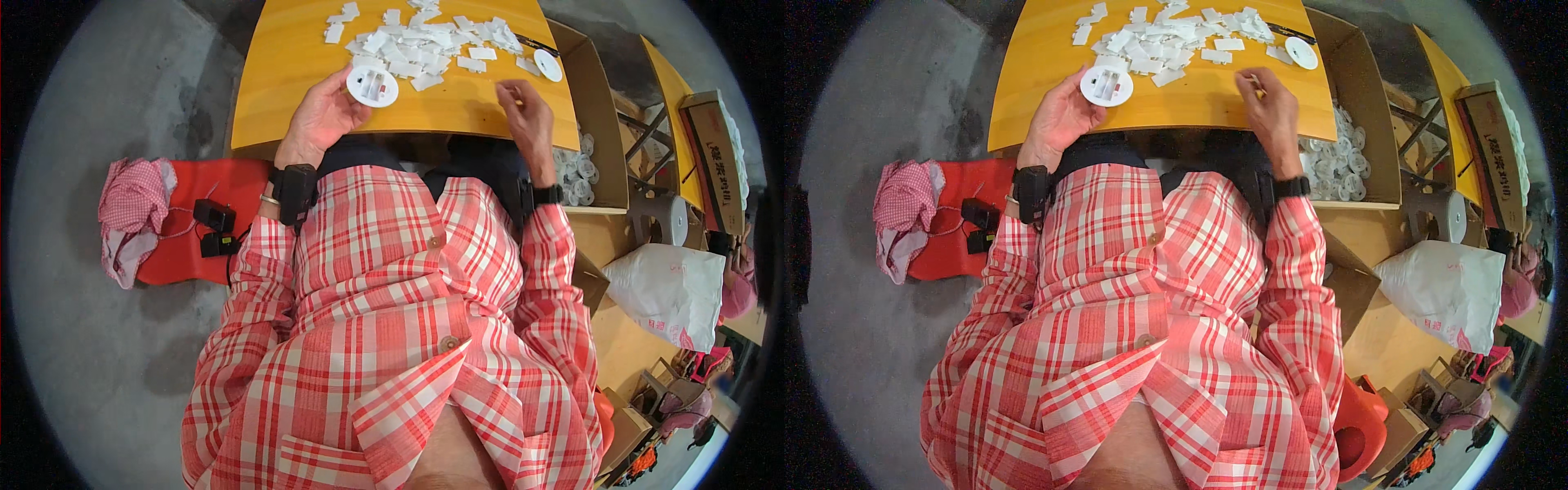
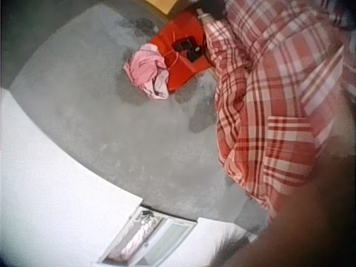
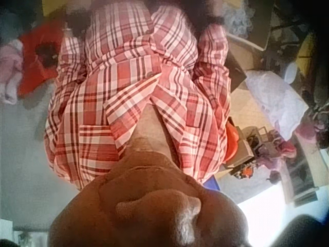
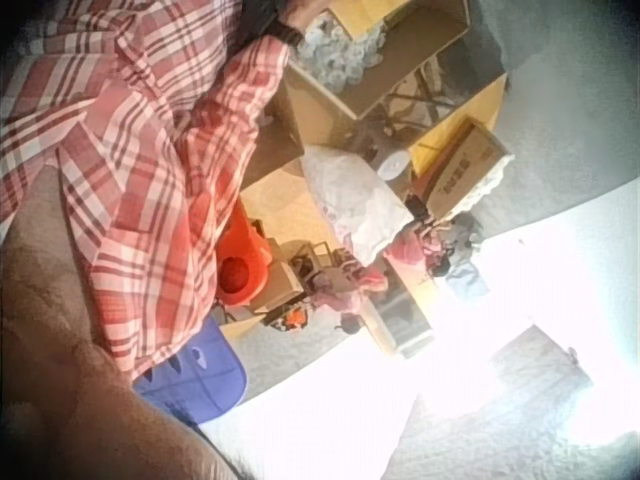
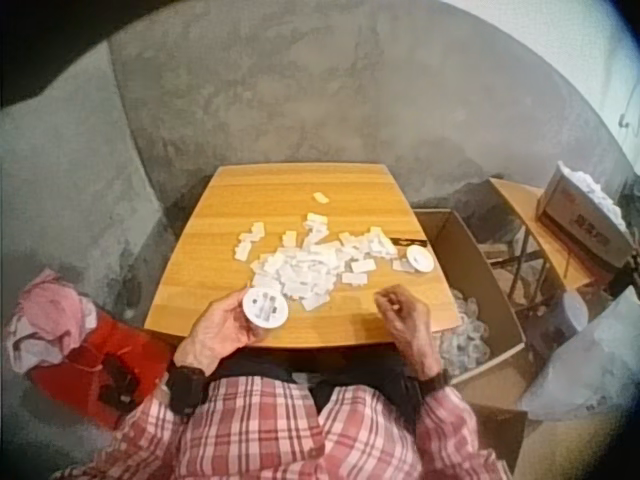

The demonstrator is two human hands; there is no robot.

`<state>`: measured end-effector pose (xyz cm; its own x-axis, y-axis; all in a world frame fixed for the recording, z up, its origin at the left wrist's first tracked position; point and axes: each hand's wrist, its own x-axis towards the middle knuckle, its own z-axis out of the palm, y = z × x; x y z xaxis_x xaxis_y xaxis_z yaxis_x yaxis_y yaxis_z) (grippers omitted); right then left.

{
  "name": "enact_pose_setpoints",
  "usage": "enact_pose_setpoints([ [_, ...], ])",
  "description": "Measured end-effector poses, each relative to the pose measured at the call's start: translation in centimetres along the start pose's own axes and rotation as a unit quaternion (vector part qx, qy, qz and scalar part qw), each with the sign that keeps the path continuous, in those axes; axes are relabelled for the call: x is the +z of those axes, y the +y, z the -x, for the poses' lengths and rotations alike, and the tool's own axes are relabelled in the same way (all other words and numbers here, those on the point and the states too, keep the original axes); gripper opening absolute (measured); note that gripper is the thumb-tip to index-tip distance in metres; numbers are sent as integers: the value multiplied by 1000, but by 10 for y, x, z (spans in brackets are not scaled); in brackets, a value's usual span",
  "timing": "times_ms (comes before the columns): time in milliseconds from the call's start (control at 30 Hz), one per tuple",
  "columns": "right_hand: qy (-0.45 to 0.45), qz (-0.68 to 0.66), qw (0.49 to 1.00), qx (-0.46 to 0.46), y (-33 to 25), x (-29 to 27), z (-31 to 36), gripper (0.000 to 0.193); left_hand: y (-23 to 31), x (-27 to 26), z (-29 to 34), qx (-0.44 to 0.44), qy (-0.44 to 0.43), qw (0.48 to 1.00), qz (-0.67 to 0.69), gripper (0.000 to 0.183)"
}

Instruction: Assembling small white plastic circular components at a table.

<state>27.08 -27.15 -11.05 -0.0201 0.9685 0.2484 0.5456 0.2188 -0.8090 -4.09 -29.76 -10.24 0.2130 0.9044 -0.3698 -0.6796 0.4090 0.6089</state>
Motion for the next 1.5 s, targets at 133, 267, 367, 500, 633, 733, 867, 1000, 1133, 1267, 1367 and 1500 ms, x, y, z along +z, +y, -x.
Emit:
enact_pose_setpoints([
  [133, -42, 65, 991, -106, -8, 26, -15, 18, 9, 8, 2, 40, 7, 999, 4, 35],
  [267, -97, 108, 975, -169, -14, 41, -15, 20, 10, 21, 6, 86, 0, 996, 23, 37],
  [367, -118, 154, 961, -196, -21, 48, -10, 23, 9, 29, 4, 91, 5, 995, 45, 38],
  [500, -116, 249, 928, -250, -19, 58, 3, 27, 8, 33, 2, 92, 3, 994, 66, 38],
  [633, -131, 270, 923, -240, -20, 54, 21, 29, 8, 29, 1, 91, -6, 994, 54, 37],
  [733, -134, 256, 928, -234, -20, 49, 28, 27, 2, 26, 2, 114, 15, 992, 43, 36],
  [867, -131, 227, 939, -222, -14, 43, 28, 24, -8, 26, 0, 86, 15, 996, 35, 36],
  [1000, -105, 140, 965, -195, -6, 42, 19, 23, -19, 31, 0, 95, 24, 995, 8, 36],
  [1133, -100, 138, 964, -204, -5, 48, 5, 22, -24, 29, -5, 74, 1, 997, 16, 34],
  [1267, -104, 176, 953, -225, 1, 53, -7, 20, -32, 36, -3, 70, -23, 997, -2, 33],
  [1367, -113, 199, 948, -221, 6, 53, -10, 20, -36, 37, -5, 68, -20, 997, -3, 33],
  [1500, -89, 199, 954, -208, 10, 49, -6, 16, -41, 39, -3, 62, -4, 998, 0, 32],
])
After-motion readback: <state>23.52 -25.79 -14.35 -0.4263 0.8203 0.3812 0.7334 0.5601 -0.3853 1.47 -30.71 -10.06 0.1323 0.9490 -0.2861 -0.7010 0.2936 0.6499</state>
